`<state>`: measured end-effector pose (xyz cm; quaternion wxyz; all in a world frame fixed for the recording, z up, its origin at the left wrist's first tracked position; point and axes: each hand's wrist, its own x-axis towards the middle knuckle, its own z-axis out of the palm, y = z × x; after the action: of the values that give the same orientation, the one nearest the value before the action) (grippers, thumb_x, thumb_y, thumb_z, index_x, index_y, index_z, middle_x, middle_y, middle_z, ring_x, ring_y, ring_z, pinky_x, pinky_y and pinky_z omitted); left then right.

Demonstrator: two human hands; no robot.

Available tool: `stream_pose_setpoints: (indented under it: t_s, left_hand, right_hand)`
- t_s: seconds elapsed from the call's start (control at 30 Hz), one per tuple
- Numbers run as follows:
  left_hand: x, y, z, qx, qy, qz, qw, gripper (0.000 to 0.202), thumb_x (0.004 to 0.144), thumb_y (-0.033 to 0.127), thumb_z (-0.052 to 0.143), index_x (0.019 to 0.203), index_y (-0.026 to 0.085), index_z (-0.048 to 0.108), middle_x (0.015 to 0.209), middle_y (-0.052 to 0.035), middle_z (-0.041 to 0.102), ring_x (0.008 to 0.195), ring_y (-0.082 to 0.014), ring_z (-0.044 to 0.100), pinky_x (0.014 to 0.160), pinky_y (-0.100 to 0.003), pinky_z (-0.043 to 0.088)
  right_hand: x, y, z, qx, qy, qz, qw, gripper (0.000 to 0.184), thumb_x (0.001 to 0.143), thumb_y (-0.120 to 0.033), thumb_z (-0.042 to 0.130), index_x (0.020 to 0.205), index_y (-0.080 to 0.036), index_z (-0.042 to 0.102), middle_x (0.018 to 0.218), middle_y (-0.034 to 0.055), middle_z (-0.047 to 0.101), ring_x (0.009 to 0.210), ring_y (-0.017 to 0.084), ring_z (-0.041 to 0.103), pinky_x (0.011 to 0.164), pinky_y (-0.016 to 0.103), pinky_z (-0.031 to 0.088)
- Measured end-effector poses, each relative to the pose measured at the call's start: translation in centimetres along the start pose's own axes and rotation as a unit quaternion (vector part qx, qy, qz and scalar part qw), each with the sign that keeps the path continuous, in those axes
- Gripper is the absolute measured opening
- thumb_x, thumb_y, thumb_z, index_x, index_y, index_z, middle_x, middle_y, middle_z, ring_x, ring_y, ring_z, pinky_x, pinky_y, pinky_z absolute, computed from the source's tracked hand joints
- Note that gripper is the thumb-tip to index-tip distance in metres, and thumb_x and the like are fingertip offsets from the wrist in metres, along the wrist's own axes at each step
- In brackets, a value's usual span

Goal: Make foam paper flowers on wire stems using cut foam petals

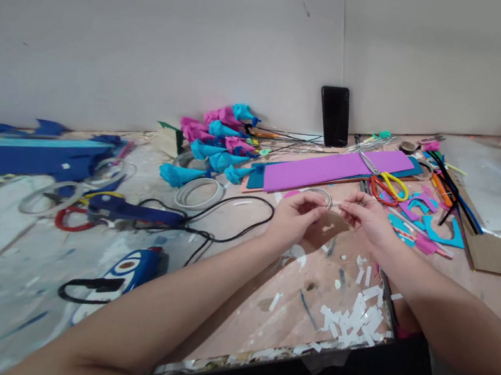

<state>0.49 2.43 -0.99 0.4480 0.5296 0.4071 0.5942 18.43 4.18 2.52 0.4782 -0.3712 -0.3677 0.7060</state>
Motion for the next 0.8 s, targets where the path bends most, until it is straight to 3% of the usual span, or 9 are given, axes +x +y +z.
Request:
stream_pose_setpoints:
  t_s: [0.2, 0.47, 0.8]
  left_hand:
    - [0.0, 1.1, 0.0, -0.065, -0.048, -0.066, 0.995, 0.035, 0.069, 0.043, 0.089, 0.083, 0.017, 0.07, 0.082, -0.0022, 0.073, 0.071, -0.0123, 0.068, 0.067, -0.024, 0.053]
    - [0.5, 1.1, -0.2, -0.179, -0.067, -0.181, 0.965, 0.051, 0.06, 0.05, 0.095, 0.083, 0.015, 0.066, 0.076, -0.0033, 0.075, 0.068, -0.013, 0.071, 0.06, -0.021, 0.053]
    - [0.7, 1.2, -1.1, -0.195, -0.072, -0.179, 0.962, 0.047, 0.058, 0.043, 0.097, 0.083, 0.015, 0.069, 0.073, -0.002, 0.074, 0.061, -0.0104, 0.068, 0.056, -0.019, 0.053]
  right_hand:
    - [0.2, -0.2, 0.0, -0.025, -0.007, -0.028, 0.999, 0.036, 0.054, -0.026, 0.094, 0.072, -0.02, 0.064, 0.064, -0.0047, 0.067, 0.057, 0.008, 0.06, 0.056, 0.02, 0.045]
    - [0.4, -0.6, -0.2, -0.106, -0.026, -0.13, 0.985, 0.035, 0.058, -0.031, 0.094, 0.072, -0.019, 0.065, 0.068, -0.0026, 0.067, 0.058, 0.01, 0.061, 0.058, 0.024, 0.047]
    - [0.4, -0.9, 0.0, -0.118, -0.018, -0.14, 0.983, 0.039, 0.054, -0.036, 0.096, 0.068, -0.019, 0.064, 0.063, -0.0021, 0.066, 0.055, 0.011, 0.06, 0.055, 0.025, 0.046]
